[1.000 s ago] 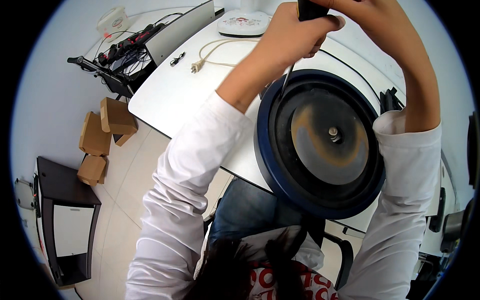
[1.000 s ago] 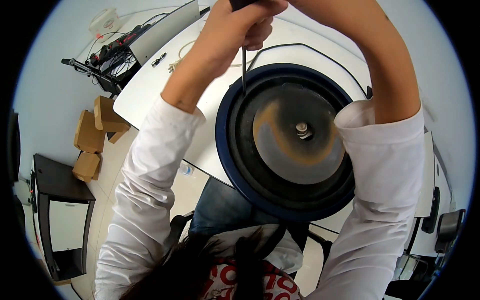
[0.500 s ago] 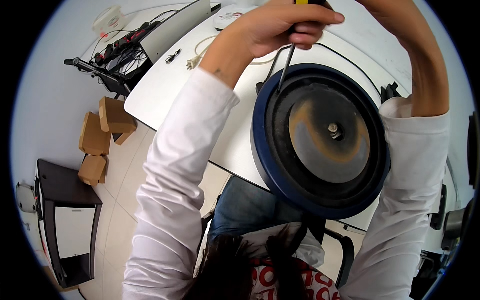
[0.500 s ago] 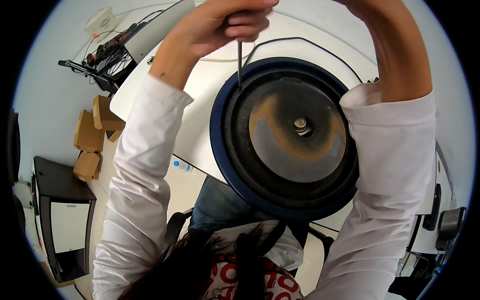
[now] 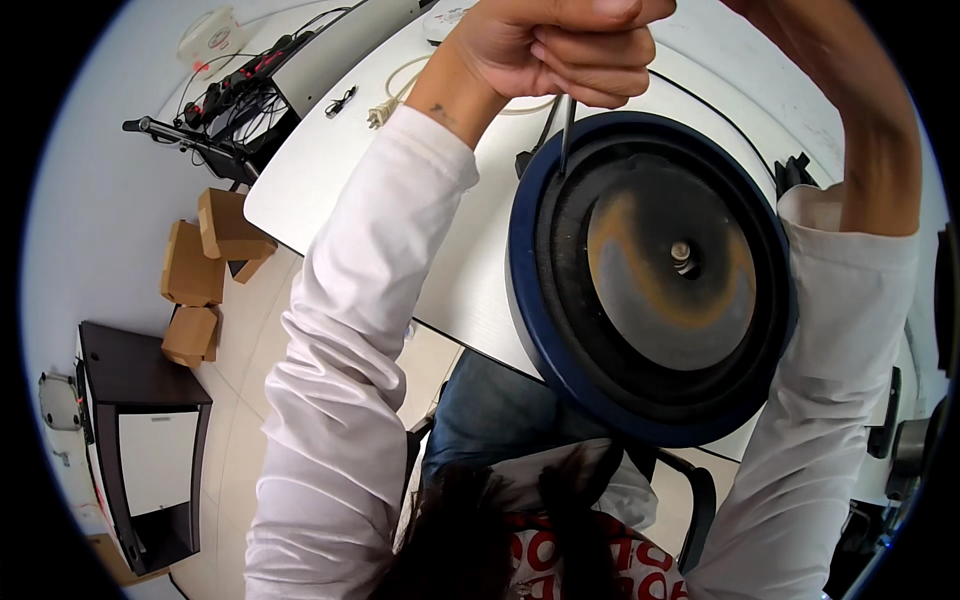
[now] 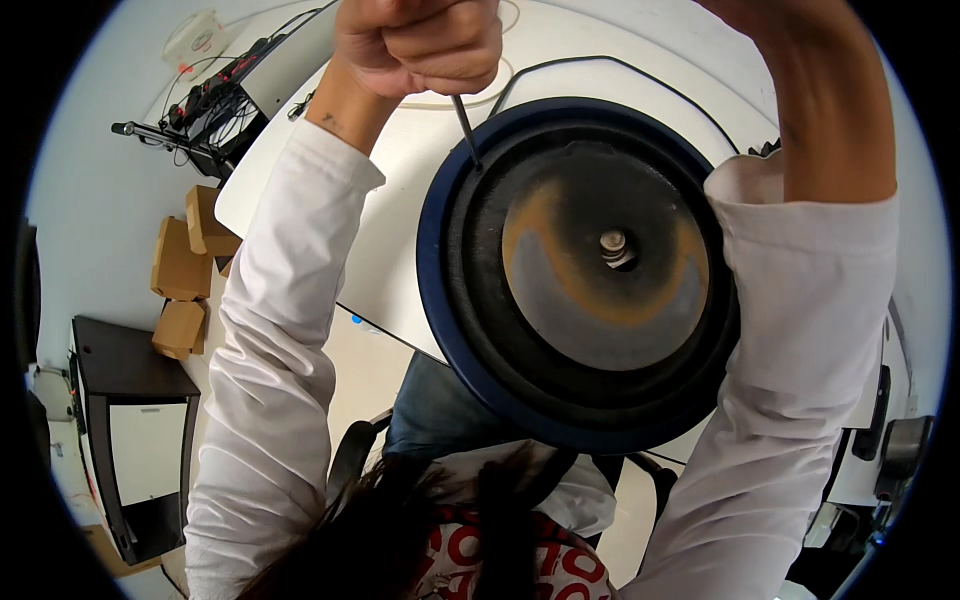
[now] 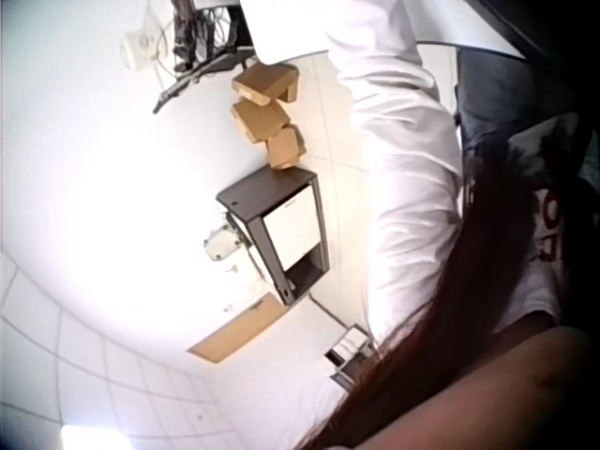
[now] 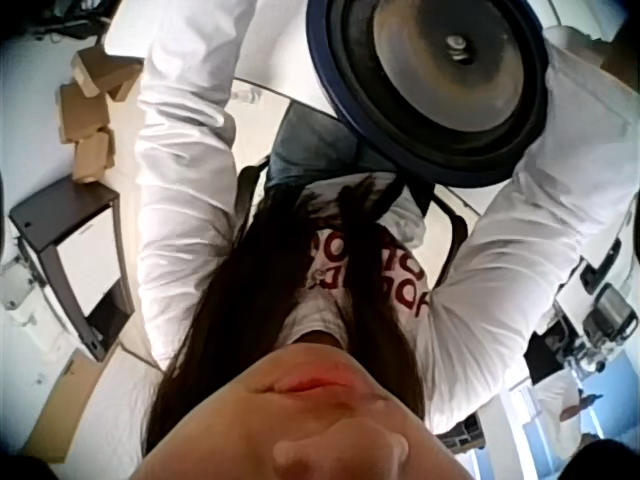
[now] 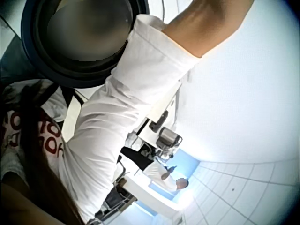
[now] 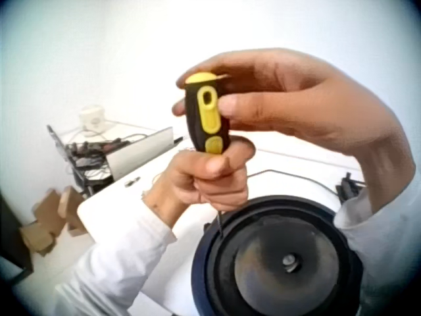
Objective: The person uses a screwdriver to loosen screws on a blue circular device and then on a white fan. They manipulate the devices on a white table, adjusting components with the tool.
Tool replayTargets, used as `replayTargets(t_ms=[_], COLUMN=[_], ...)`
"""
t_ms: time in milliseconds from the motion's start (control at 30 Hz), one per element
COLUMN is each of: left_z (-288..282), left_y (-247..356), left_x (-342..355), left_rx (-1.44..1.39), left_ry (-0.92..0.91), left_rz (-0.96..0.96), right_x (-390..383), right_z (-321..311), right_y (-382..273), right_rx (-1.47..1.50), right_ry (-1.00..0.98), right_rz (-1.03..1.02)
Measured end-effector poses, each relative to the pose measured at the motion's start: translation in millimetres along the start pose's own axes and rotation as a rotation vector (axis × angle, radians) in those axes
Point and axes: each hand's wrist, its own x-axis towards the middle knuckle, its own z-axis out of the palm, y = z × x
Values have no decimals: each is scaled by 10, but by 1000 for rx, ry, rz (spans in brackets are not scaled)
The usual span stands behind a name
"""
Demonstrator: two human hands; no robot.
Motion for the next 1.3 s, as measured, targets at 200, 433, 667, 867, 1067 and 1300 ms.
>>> replayTargets(t_ms=[200, 433, 667, 867, 1067, 1300], left_z=[-9, 794, 378, 95, 258, 824], left_y=[-35, 111, 2, -12, 115, -113], left_x=[-2, 666, 214, 46, 66, 633], left_rx=[-66, 693, 424, -28, 670, 846], left_ry=[49, 1500, 792, 198, 683, 1359], left_rz=[24, -61, -28, 14, -210, -142], right_x=[66, 17, -61, 7, 25, -118], right_z=[-60, 44, 54, -123, 7, 30], right_y=[176, 288, -204, -106, 112, 184], right_rx=[-141, -203, -299, -51, -255, -231], right_ry=[14, 176, 75, -79, 107, 271], right_rz=[-123, -1, 54, -8, -22, -35])
